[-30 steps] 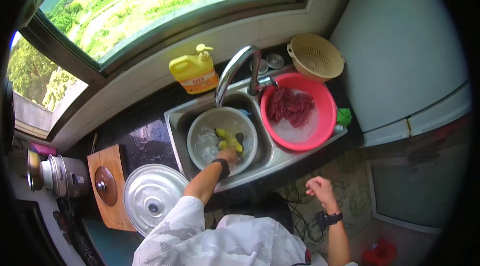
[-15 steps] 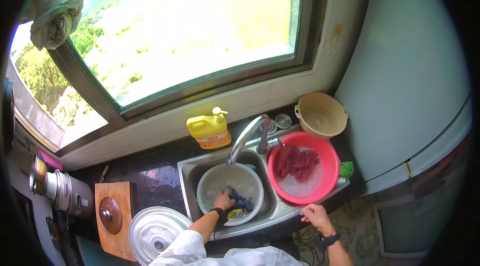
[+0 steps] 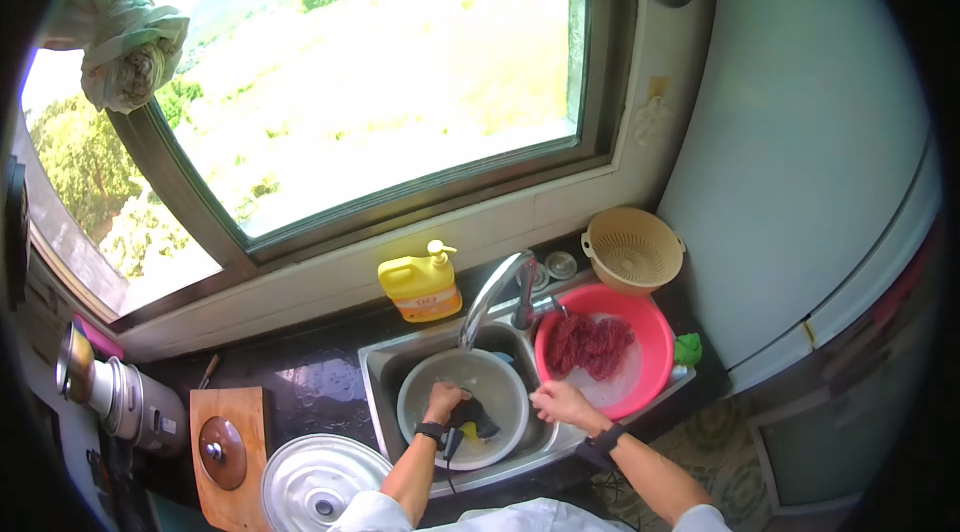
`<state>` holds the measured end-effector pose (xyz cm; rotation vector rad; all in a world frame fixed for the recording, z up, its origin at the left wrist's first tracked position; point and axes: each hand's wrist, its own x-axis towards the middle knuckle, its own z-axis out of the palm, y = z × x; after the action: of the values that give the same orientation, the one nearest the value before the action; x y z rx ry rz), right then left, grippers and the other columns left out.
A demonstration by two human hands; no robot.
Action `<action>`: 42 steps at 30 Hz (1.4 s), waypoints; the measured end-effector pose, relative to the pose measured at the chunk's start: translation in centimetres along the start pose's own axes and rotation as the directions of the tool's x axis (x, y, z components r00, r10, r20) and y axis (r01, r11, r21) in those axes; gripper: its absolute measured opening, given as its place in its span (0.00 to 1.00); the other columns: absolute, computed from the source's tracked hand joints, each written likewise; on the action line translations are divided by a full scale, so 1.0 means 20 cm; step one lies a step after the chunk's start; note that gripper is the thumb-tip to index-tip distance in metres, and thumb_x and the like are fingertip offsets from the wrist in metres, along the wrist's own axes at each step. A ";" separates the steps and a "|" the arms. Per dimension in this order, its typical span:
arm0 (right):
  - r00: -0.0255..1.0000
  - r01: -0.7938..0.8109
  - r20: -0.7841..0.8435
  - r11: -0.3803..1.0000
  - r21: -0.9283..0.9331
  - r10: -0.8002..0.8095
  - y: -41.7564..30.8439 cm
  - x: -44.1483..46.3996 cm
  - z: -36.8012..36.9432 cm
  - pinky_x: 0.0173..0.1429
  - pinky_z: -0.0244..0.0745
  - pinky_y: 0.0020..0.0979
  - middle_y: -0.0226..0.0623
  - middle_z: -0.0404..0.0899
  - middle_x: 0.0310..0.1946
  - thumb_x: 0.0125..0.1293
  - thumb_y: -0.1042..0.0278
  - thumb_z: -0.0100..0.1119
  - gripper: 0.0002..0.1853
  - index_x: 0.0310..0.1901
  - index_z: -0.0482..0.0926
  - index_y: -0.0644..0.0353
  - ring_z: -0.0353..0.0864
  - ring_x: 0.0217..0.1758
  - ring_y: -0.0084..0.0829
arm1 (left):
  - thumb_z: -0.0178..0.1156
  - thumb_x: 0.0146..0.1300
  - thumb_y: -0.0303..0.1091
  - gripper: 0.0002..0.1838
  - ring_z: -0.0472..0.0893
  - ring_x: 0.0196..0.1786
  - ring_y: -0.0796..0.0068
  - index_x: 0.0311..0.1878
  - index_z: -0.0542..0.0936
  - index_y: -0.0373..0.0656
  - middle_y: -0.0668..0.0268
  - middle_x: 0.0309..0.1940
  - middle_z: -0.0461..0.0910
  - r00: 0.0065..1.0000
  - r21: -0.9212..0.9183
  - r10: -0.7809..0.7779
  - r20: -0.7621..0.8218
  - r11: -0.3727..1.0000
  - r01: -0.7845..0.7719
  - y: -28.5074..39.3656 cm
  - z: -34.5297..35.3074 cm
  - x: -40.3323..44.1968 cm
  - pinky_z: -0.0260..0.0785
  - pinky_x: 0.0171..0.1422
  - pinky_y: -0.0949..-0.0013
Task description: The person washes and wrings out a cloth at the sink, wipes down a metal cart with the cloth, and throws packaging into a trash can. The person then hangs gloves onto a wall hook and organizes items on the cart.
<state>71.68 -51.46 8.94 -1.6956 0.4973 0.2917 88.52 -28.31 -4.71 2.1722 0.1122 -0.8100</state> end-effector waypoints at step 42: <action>0.781 -0.436 0.624 0.703 0.561 -0.014 -0.15 0.33 0.39 0.56 0.75 0.51 0.31 0.73 0.52 0.60 0.39 0.59 0.32 0.59 0.64 0.49 0.78 0.52 0.34 | 0.64 0.63 0.35 0.09 0.78 0.37 0.77 0.35 0.74 0.44 0.66 0.37 0.79 0.896 -0.970 0.403 0.185 0.220 0.102 0.32 -0.10 -0.42 0.74 0.42 0.72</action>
<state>79.50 -44.43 7.05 -0.7311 0.2765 0.7010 85.10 -29.75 5.42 0.7104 0.1322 -0.7308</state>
